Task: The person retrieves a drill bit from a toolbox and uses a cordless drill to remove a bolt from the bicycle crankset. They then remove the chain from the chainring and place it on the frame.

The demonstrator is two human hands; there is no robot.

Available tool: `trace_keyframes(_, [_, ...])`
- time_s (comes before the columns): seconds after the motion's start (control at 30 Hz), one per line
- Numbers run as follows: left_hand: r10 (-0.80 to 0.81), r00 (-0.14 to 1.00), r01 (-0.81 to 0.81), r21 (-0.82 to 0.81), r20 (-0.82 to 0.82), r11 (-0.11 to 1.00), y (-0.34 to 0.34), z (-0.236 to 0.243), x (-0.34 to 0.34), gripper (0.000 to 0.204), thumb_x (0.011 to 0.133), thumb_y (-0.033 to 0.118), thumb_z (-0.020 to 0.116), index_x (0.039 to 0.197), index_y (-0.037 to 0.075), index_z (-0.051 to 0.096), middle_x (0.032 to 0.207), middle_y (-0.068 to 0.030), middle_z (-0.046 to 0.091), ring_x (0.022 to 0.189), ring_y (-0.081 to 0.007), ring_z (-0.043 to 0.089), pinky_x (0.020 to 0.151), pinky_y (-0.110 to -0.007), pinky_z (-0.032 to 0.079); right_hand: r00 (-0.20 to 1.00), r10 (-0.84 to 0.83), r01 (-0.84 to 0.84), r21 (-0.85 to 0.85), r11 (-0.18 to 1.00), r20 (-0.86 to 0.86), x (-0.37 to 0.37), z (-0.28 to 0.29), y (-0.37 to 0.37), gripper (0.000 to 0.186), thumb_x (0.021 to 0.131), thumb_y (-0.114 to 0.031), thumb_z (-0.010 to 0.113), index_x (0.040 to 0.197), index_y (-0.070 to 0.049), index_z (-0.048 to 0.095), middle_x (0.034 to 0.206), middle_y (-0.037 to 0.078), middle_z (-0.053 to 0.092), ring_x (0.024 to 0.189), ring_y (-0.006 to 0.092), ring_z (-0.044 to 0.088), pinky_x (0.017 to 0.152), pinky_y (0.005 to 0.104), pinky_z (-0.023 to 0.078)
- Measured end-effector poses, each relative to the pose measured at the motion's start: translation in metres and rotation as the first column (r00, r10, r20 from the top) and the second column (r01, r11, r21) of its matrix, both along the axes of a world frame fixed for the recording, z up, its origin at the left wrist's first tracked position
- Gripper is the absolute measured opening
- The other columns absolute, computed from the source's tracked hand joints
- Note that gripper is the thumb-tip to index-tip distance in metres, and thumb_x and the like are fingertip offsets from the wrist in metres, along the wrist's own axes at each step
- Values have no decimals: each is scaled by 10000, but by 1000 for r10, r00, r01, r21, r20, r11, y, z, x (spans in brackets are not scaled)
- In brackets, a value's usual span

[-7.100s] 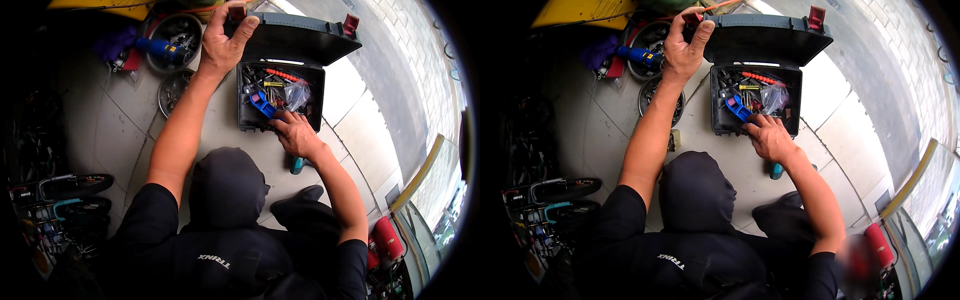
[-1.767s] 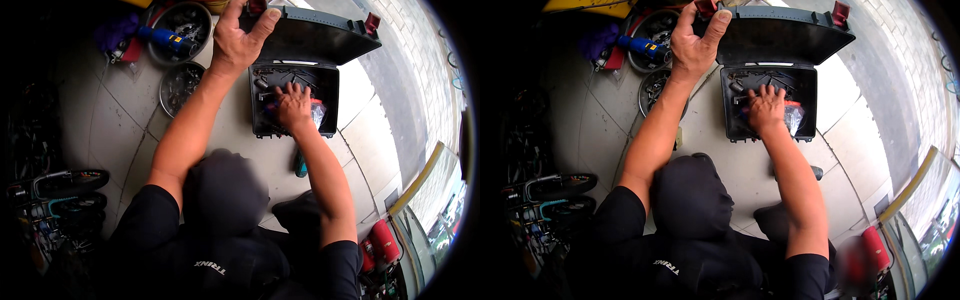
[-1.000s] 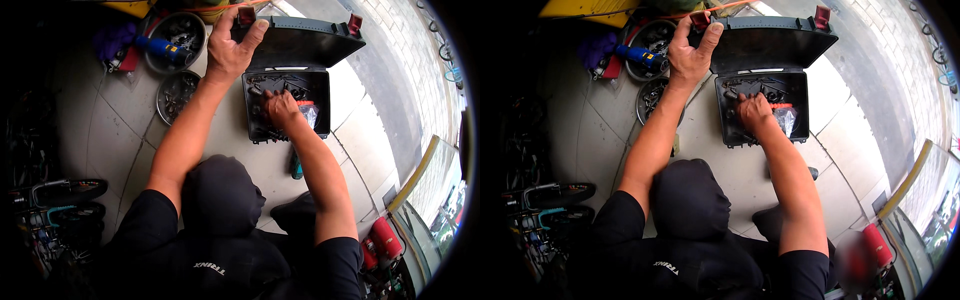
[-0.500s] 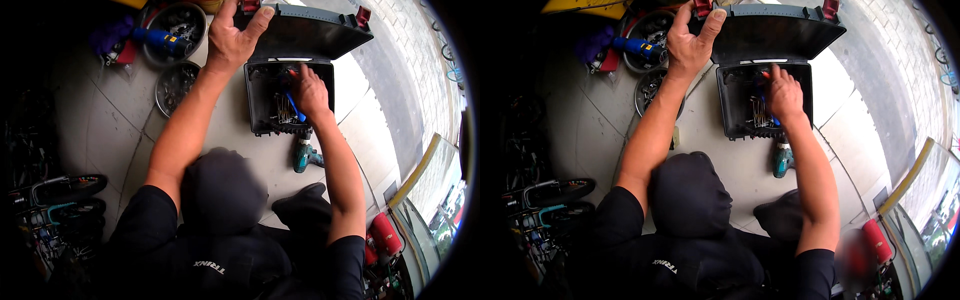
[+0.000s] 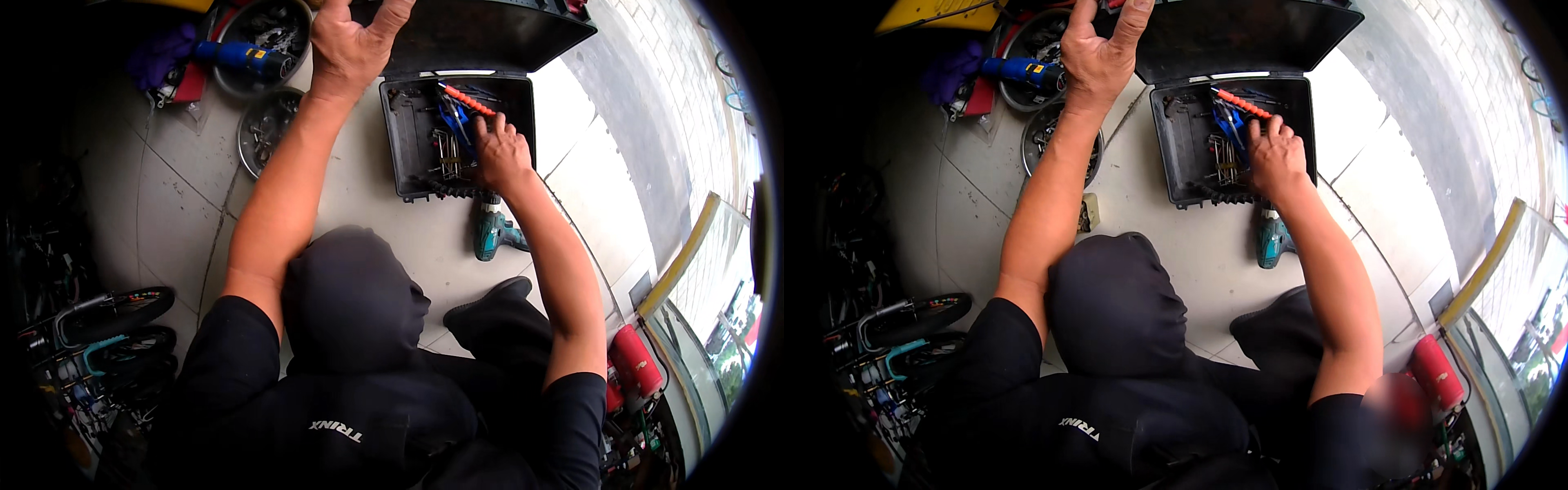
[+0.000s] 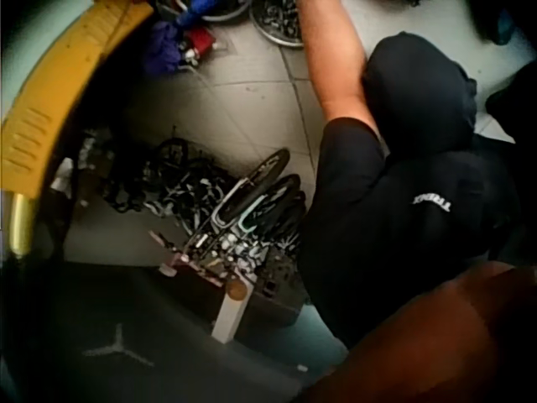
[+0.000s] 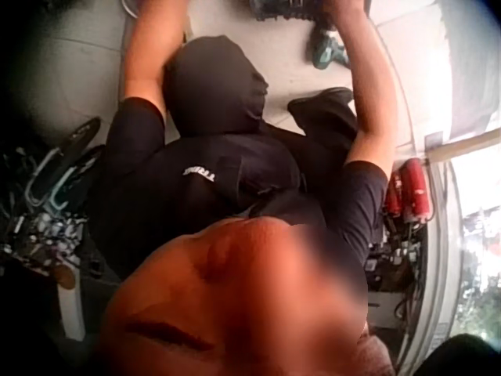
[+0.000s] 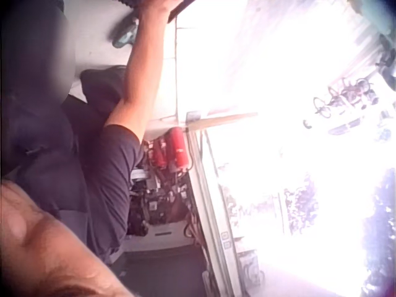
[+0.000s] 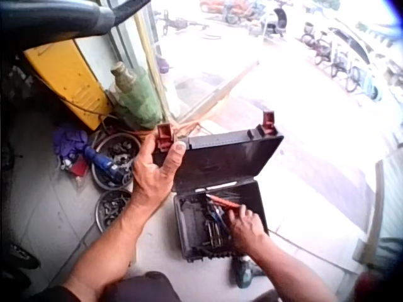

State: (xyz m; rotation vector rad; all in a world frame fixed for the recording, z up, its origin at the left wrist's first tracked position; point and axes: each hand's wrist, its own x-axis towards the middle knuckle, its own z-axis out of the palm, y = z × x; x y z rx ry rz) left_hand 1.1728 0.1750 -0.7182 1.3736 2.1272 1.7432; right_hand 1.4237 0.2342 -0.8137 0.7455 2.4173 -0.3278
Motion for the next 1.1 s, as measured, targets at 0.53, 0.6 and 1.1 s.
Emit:
trace_keyframes(0.53, [28,999,-28,7,16,1000,-6,5,4,431,979,388,755,1224,41,682,999,-49,715,913,-148,643,873,-306,514,844,100,-134,-25,991,-527,7,44,23,536,923,-364,736,1339,-43,633,1270,177,670,1062,352,699,902,431,572])
trace_keyframes(0.6, [26,999,-27,11,24,1000,-6,8,3,430,977,381,761,1225,39,681,997,-44,712,914,-140,639,873,-302,513,916,127,-239,-261,935,-381,18,66,6,472,924,-359,732,1276,-50,672,1210,165,686,1036,349,707,881,442,574])
trace_keyframes(1.1, [-10,998,8,39,61,999,1,3,5,424,979,382,761,1213,38,682,1010,-32,712,922,-123,629,874,-293,508,867,-83,-50,-251,967,-492,23,69,32,340,995,-134,614,1305,1,650,1105,253,703,937,425,712,865,459,586])
